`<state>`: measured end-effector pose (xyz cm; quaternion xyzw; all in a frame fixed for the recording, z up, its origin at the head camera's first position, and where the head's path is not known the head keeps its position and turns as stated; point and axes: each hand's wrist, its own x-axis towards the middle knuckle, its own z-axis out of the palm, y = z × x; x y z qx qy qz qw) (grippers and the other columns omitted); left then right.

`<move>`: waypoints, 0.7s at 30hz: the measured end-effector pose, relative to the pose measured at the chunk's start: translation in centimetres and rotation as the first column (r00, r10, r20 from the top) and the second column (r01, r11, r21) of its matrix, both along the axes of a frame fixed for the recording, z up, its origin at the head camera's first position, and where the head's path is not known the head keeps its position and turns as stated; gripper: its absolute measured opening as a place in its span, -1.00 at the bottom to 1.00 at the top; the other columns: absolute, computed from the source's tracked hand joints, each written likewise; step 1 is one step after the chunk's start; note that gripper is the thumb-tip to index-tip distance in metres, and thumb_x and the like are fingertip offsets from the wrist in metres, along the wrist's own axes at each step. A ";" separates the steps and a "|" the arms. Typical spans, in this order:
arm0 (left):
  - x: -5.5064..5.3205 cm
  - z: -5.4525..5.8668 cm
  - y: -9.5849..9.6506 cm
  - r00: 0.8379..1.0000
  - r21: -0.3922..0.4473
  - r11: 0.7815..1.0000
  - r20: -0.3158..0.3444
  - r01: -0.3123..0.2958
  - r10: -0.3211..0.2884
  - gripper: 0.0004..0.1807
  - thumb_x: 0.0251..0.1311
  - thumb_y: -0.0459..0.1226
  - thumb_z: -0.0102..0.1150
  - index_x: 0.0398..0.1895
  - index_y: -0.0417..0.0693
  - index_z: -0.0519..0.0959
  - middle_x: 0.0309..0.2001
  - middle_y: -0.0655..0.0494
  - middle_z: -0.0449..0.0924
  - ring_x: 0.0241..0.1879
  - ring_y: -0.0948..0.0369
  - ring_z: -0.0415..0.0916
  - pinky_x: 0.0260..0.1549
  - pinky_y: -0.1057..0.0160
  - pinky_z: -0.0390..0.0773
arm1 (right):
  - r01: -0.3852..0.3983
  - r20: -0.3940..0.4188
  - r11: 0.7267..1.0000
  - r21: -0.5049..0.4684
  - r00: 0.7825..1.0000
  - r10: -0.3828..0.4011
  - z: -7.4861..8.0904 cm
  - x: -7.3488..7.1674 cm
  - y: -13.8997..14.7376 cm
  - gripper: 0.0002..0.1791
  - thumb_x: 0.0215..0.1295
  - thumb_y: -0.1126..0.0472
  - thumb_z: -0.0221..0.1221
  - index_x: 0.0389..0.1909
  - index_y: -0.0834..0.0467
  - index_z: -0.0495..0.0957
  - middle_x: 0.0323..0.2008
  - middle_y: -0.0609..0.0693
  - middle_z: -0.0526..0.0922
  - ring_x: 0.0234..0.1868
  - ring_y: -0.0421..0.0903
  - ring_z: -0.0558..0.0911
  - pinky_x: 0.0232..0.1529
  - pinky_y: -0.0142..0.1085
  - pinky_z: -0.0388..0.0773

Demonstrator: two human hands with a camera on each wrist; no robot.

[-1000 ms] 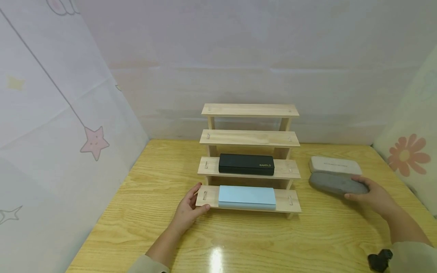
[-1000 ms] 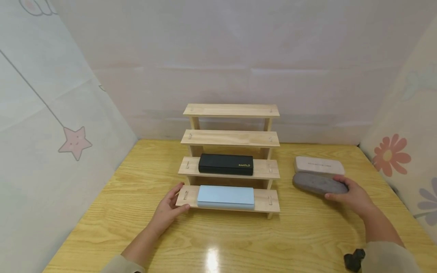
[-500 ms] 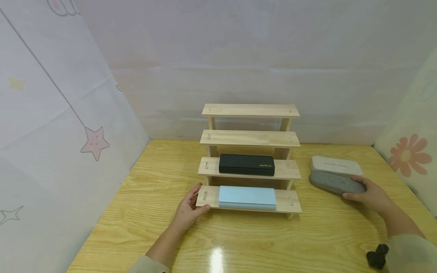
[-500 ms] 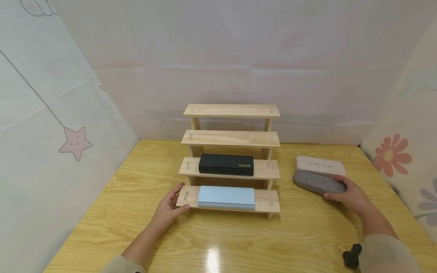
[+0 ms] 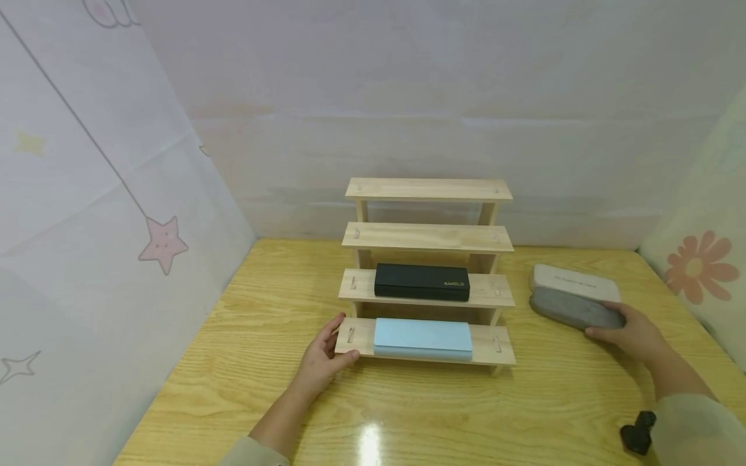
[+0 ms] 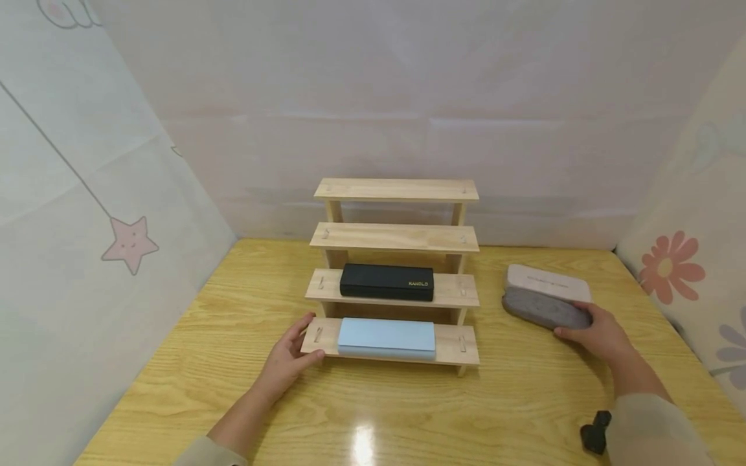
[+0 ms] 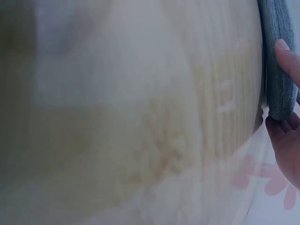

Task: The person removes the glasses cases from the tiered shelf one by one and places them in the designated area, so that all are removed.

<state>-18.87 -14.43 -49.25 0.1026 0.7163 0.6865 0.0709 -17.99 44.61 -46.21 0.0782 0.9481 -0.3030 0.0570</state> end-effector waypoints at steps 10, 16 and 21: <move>0.2 0.2 0.0 1.000 -0.002 1.000 0.002 0.003 -0.003 -0.09 0.12 -0.43 0.34 0.52 -0.13 0.09 0.46 -0.24 0.18 0.42 -0.13 0.21 0.03 0.48 0.48 | 0.039 -0.020 0.999 -0.013 0.999 -0.039 0.1 -0.2 -0.1 0.14 0.28 -0.22 0.21 0.46 0.49 -0.16 0.34 0.69 -0.09 0.29 0.66 0.01 0.20 0.43 0.08; 0.1 0.1 -0.1 1.000 0.006 1.000 0.009 0.006 -0.006 -0.08 0.12 -0.41 0.35 0.53 -0.12 0.07 0.46 -0.25 0.17 0.42 -0.13 0.21 0.03 0.46 0.50 | 0.069 -0.022 0.998 0.004 0.997 -0.069 0.1 -0.6 0.0 0.14 0.33 -0.22 0.14 0.45 0.51 -0.24 0.34 0.69 -0.13 0.30 0.66 -0.02 0.23 0.42 0.05; 0.1 -0.1 -0.1 1.000 0.022 1.000 0.019 0.003 -0.003 -0.07 0.11 -0.41 0.36 0.53 -0.11 0.08 0.46 -0.22 0.19 0.43 -0.12 0.20 0.02 0.46 0.50 | 0.087 -0.030 0.996 -0.011 0.996 -0.088 0.3 -0.7 -0.2 0.16 0.31 -0.21 0.16 0.45 0.50 -0.29 0.35 0.69 -0.14 0.30 0.66 -0.01 0.22 0.43 0.07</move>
